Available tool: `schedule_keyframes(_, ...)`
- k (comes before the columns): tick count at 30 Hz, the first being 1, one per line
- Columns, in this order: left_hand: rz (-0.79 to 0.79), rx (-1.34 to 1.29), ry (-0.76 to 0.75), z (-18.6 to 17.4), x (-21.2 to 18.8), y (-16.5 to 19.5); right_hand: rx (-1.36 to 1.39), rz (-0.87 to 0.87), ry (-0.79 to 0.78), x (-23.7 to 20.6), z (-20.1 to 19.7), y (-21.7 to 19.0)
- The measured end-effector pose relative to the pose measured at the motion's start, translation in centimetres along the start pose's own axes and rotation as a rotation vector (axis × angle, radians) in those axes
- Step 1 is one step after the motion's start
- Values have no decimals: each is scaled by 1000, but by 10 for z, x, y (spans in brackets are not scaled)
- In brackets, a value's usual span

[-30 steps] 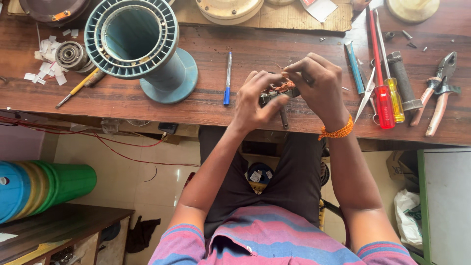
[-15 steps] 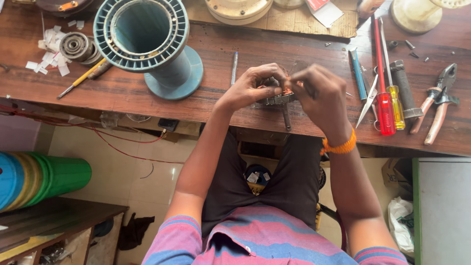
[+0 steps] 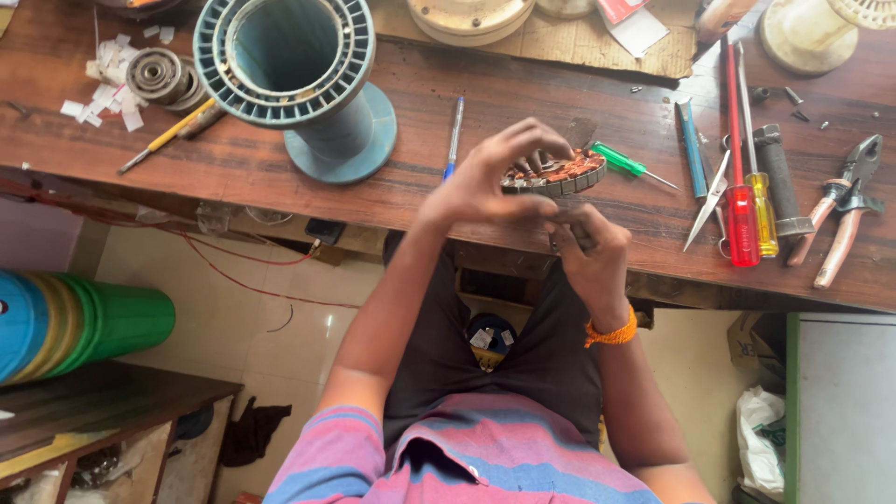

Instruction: The person sits at a workbench and inserts copper wire by hand into the slots of a circular motor armature, pressing and packing the wire into place around the core. When finished, the person sets the wound armature down on the bench among other motor parts.

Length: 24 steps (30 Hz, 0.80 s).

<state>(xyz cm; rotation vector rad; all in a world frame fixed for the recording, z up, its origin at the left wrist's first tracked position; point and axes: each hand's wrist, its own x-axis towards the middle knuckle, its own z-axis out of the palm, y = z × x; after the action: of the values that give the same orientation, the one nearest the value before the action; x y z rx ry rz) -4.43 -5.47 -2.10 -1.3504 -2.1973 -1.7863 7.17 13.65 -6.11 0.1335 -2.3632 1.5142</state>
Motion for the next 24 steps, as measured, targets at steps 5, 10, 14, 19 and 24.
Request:
schedule_keyframes(5,46,381,343,42,-15,14,-19,2,95,-2,-26,23)
schedule_keyframes(10,97,394,378,46,-17,5,-36,-132,72,24,-59,7)
schedule_keyframes(14,78,382,356,44,-17,2,-103,-165,13,46,-61,-20)
schedule_keyframes(19,80,404,365,42,-18,6,-230,-239,-70,74,-43,-39)
schedule_keyframes(24,55,390,322,38,-18,13,-198,-337,-183,94,-41,-38)
